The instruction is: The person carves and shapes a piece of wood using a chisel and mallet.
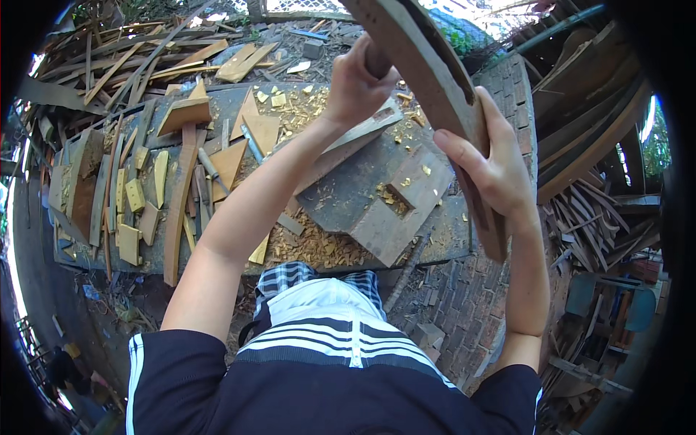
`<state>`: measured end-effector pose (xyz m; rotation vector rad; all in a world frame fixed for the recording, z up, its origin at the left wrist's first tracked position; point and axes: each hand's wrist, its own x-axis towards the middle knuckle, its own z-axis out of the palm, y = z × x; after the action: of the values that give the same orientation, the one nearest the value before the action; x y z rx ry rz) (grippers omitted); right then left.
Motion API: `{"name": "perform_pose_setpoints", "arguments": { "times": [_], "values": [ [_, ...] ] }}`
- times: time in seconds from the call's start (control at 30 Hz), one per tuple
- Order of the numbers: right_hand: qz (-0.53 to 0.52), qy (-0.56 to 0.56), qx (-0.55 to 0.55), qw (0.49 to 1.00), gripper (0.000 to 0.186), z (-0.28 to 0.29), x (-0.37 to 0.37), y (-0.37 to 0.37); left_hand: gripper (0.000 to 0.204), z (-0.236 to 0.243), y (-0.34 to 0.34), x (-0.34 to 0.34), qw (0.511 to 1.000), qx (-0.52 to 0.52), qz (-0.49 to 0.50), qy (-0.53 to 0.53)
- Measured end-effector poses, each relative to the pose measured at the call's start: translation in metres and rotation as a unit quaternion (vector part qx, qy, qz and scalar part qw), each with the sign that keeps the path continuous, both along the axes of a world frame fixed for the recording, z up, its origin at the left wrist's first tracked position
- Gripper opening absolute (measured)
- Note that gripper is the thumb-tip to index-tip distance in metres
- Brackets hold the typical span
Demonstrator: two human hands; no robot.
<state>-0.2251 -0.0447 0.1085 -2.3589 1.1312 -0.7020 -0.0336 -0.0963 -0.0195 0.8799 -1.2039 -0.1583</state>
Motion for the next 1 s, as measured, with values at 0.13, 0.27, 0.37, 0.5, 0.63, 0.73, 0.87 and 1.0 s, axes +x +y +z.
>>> {"name": "perform_pose_setpoints", "arguments": {
  "times": [0.13,0.27,0.37,0.5,0.63,0.73,0.87,1.0],
  "values": [
    [-0.054,-0.174,0.218,0.959,0.06,-0.03,-0.001,-0.003,0.026,0.0,-0.001,0.014,0.997,0.065,0.033,-0.001],
    [-0.094,-0.054,0.259,0.96,0.063,-0.116,-0.017,-0.021,0.017,-0.012,-0.014,0.037,0.983,0.081,-0.038,0.161],
    [-0.133,0.046,0.234,0.962,0.075,-0.189,-0.039,-0.024,0.017,-0.01,-0.015,0.042,0.96,0.073,-0.059,0.264],
    [-0.16,0.112,0.147,0.97,0.074,-0.204,-0.023,-0.006,0.016,-0.021,-0.011,0.06,0.931,0.062,0.054,0.357],
    [-0.174,0.115,0.153,0.966,0.078,-0.207,-0.014,-0.003,0.02,-0.027,-0.003,0.07,0.913,0.077,0.054,0.398],
    [-0.184,0.11,0.147,0.966,0.076,-0.21,-0.016,-0.002,0.021,-0.028,0.001,0.07,0.909,0.071,0.029,0.41],
    [-0.176,0.101,0.171,0.964,0.076,-0.202,-0.011,0.0,0.018,-0.026,0.008,0.078,0.921,0.084,-0.08,0.373],
    [-0.186,0.12,0.167,0.961,0.08,-0.198,-0.006,0.001,0.017,0.007,0.007,0.067,0.936,0.198,-0.263,0.128]
  ]
}}
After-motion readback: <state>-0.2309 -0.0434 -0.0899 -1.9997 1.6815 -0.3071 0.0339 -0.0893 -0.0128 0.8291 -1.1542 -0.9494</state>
